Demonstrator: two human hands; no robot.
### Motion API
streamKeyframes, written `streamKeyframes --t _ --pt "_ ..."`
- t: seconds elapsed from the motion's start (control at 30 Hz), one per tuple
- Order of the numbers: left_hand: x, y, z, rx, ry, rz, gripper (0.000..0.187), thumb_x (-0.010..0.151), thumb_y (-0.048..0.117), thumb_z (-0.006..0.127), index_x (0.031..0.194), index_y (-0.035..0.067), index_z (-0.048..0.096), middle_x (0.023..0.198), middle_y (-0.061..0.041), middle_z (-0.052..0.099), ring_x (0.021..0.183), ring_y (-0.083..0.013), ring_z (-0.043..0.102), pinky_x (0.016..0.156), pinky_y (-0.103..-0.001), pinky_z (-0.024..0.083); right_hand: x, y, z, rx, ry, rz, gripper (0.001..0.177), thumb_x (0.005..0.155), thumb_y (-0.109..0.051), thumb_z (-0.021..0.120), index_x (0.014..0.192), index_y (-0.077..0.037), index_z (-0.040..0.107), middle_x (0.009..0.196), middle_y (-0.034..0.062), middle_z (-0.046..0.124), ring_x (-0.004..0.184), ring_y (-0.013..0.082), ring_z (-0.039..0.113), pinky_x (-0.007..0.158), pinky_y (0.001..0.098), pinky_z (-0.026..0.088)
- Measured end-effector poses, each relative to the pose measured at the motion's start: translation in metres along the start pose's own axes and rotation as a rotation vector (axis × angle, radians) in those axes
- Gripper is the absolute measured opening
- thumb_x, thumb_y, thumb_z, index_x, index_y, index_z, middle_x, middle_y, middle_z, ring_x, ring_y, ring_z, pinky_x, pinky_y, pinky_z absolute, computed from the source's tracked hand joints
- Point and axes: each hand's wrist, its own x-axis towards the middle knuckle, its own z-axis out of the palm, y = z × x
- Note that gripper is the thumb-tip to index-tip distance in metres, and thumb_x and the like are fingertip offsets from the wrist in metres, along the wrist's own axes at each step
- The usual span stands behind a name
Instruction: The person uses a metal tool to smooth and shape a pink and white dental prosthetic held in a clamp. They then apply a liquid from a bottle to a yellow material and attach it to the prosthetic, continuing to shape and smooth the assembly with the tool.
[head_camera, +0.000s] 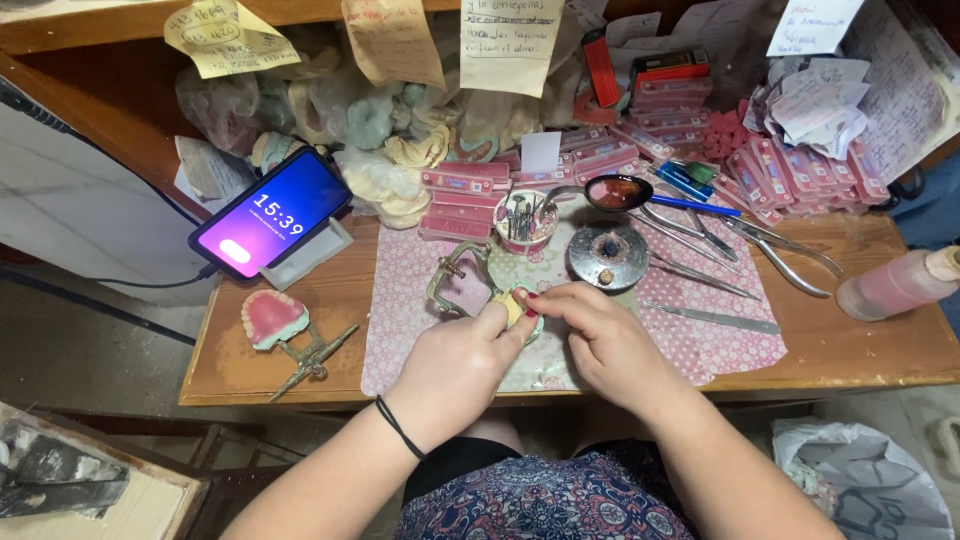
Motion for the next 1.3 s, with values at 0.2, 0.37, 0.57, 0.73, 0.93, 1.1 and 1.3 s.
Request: streamKeyframes --t 0.2,0.37,0.57,0.73,0.93,1.1,1.3 --pt "0.005 -0.006 -0.006 0.071 0.019 0.138 0.033 0.092 0.014 0.061 0.123 0.013 0.071 0.088 0.002 0.055 0.06 -0.0196 0.066 0.054 -0.033 0.052 -0.002 0.005 0.002 -0.015 -0.012 -0.02 0.056 0.079 0.011 0.048 0.124 -0.011 0.074 0.118 0.0115 0.075 0.108 0.0378 0.072 0.094 0.0508 0.057" --pt "-0.007 -0.006 0.004 -0.197 -0.017 -0.05 0.035 0.094 0.019 0.062 0.127 0.016 0.072 0.093 0.0 0.06 0.07 -0.0255 0.07 0.06 -0.036 0.055 -0.004 0.007 0.005 -0.035 -0.006 -0.032 0.056 0.08 0.009 0.049 0.124 -0.013 0.074 0.119 0.0092 0.075 0.109 0.0352 0.072 0.095 0.0489 0.057" --pt "-0.009 0.002 0.008 -0.35 -0.042 -0.304 0.025 0.096 0.026 0.066 0.12 0.029 0.072 0.095 0.008 0.06 0.078 -0.023 0.073 0.068 -0.033 0.059 -0.004 0.007 0.005 -0.048 0.004 -0.042 0.057 0.08 0.009 0.048 0.124 -0.015 0.075 0.117 0.0088 0.075 0.107 0.0359 0.072 0.092 0.0488 0.058" --pt "-0.008 0.003 0.006 -0.311 -0.08 -0.309 0.021 0.097 0.027 0.063 0.116 0.03 0.07 0.094 0.006 0.058 0.074 -0.0265 0.073 0.066 -0.037 0.059 -0.007 0.013 0.008 -0.054 0.0 -0.06 0.055 0.08 0.008 0.049 0.124 -0.015 0.074 0.118 0.0084 0.075 0.107 0.0353 0.073 0.092 0.0487 0.058" --pt "-0.011 0.01 0.009 -0.307 -0.056 -0.351 0.023 0.097 0.023 0.061 0.117 0.03 0.069 0.1 0.004 0.058 0.075 -0.03 0.074 0.069 -0.041 0.061 -0.007 0.011 0.009 -0.084 0.009 -0.093 0.052 0.081 0.007 0.052 0.124 -0.013 0.074 0.117 0.01 0.074 0.106 0.0366 0.073 0.091 0.0492 0.058" --pt "-0.01 0.013 0.006 -0.358 -0.059 -0.397 0.022 0.097 0.022 0.063 0.117 0.027 0.07 0.103 0.004 0.06 0.078 -0.0302 0.075 0.071 -0.041 0.062 -0.007 0.008 0.01 -0.091 0.02 -0.09 0.052 0.081 0.007 0.053 0.124 -0.013 0.075 0.116 0.0099 0.075 0.106 0.0364 0.073 0.09 0.0488 0.059" --pt "-0.016 0.015 0.01 -0.418 -0.01 -0.441 0.025 0.096 0.022 0.065 0.12 0.028 0.068 0.106 0.004 0.061 0.085 -0.0324 0.074 0.073 -0.043 0.061 -0.008 0.005 0.012 -0.11 0.027 -0.066 0.048 0.084 0.001 0.055 0.124 -0.016 0.076 0.117 0.0076 0.075 0.107 0.0335 0.073 0.091 0.0464 0.059"
